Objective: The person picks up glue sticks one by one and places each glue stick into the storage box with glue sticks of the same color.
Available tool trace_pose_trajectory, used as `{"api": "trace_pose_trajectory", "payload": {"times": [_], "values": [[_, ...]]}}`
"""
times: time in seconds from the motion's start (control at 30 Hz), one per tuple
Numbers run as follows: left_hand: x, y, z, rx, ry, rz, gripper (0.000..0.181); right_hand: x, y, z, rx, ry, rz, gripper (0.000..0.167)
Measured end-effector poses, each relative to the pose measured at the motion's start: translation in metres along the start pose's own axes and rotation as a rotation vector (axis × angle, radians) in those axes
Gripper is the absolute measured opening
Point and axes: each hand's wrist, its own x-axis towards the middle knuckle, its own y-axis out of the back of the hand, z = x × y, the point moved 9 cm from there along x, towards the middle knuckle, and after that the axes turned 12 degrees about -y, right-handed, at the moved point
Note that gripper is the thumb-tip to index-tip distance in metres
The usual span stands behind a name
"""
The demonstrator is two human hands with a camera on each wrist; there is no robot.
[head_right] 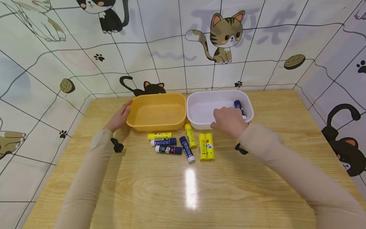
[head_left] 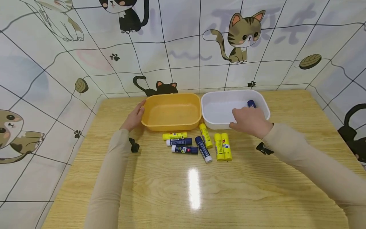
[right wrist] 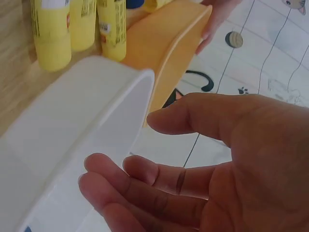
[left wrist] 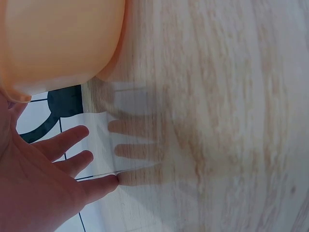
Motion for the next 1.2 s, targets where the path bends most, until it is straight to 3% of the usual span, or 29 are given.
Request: {"api": "trace_pose_trajectory", "payload": {"times": [0.27, 0.43, 0.63, 0.93, 1.2], "values": [[0.0, 0.0, 0.0, -0.013, 0.007, 0.0, 0.051, -0.009, -0.03, -0.015, -0.007, 0.044, -0.086, 0.025], [0.0, 0.0, 0.002, -0.01, -0.017, 0.006, 0.05, -0.011, -0.053, -0.018, -0.001, 0.092, -0.059, 0.035], [0.001, 0.0, 0.003, -0.011, -0.03, 0.01, 0.051, -0.011, -0.078, -0.011, 0.04, 0.064, -0.074, 0.04], [0.002, 0.0, 0.003, -0.016, -0.034, 0.012, 0.051, -0.007, -0.096, -0.001, 0.181, -0.011, -0.189, 0.038], [0.001, -0.001, 0.002, -0.008, -0.022, 0.004, 0.05, -0.004, -0.103, 0.0, 0.335, -0.016, -0.253, 0.03]]}}
